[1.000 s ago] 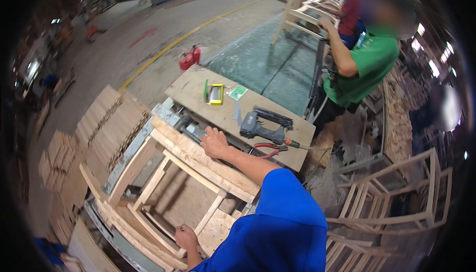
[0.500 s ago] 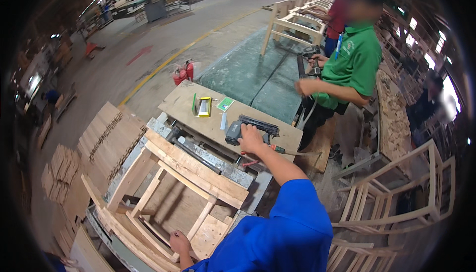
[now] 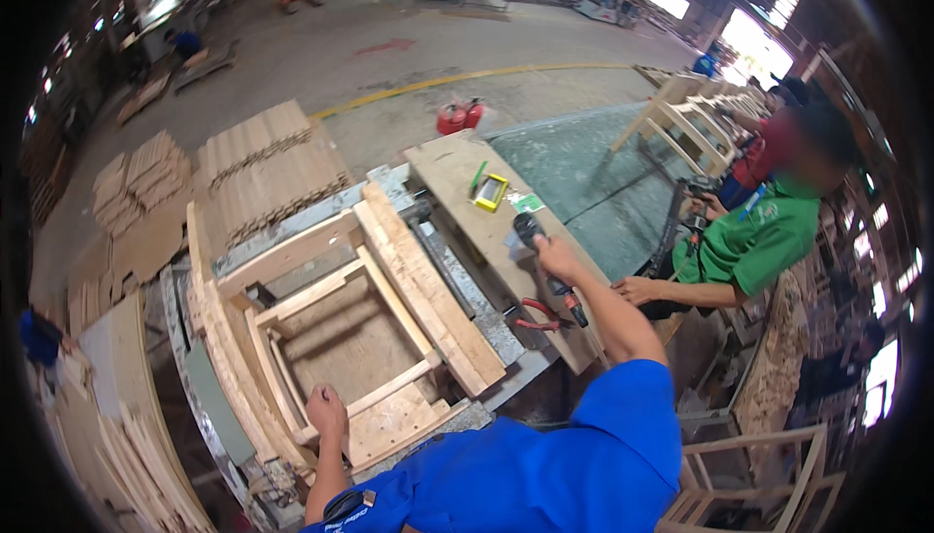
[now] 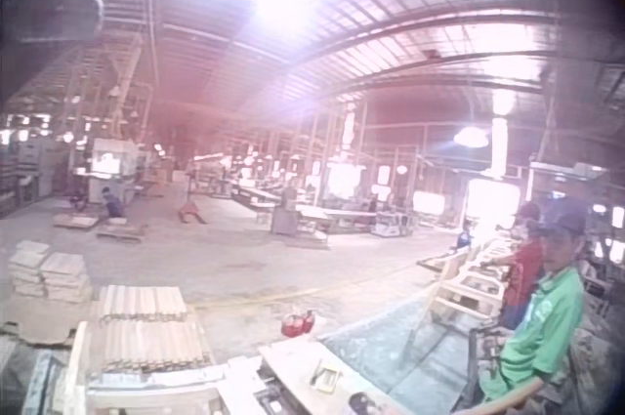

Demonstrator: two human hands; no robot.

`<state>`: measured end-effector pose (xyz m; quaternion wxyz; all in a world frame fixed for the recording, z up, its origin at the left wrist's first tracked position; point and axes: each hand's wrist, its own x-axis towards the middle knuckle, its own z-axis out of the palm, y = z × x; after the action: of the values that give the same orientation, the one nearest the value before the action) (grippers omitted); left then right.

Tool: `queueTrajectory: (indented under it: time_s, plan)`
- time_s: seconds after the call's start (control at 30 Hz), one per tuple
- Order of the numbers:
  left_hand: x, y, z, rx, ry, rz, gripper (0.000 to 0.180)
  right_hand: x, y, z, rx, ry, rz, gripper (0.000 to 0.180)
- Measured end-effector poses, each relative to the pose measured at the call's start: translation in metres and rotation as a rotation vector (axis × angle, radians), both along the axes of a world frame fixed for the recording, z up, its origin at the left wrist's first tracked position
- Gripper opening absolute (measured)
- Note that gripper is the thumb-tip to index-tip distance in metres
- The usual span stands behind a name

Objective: The person assembles wooden chair frames on a workbench in a factory. They position wooden parts, use a nail gun to fasten joints, and hand off completed frames to a coworker.

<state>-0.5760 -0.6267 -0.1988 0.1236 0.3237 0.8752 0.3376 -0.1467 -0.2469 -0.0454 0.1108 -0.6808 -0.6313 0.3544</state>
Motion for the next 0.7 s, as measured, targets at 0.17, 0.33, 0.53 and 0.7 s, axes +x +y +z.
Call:
queueTrajectory:
  time_s: [0.17,0.33,0.53,0.7]
  plan:
    - [0.038,0.036,-0.014,0.242,-0.492,-0.052,0.03,-0.075,-0.038,0.089,-0.321,0.431,-0.008,0.059]
    - [0.135,0.1,0.062,0.274,-1.65,-0.397,0.071,-0.19,-0.079,0.114,-0.66,0.338,0.073,0.054]
    - [0.14,0.109,0.092,0.606,-2.197,-0.142,0.042,-0.28,-0.093,0.048,-0.921,0.056,0.162,0.053]
    - [0.137,0.117,0.044,0.593,-2.477,0.126,0.026,-0.327,-0.075,-0.024,-1.301,0.03,-0.073,0.045]
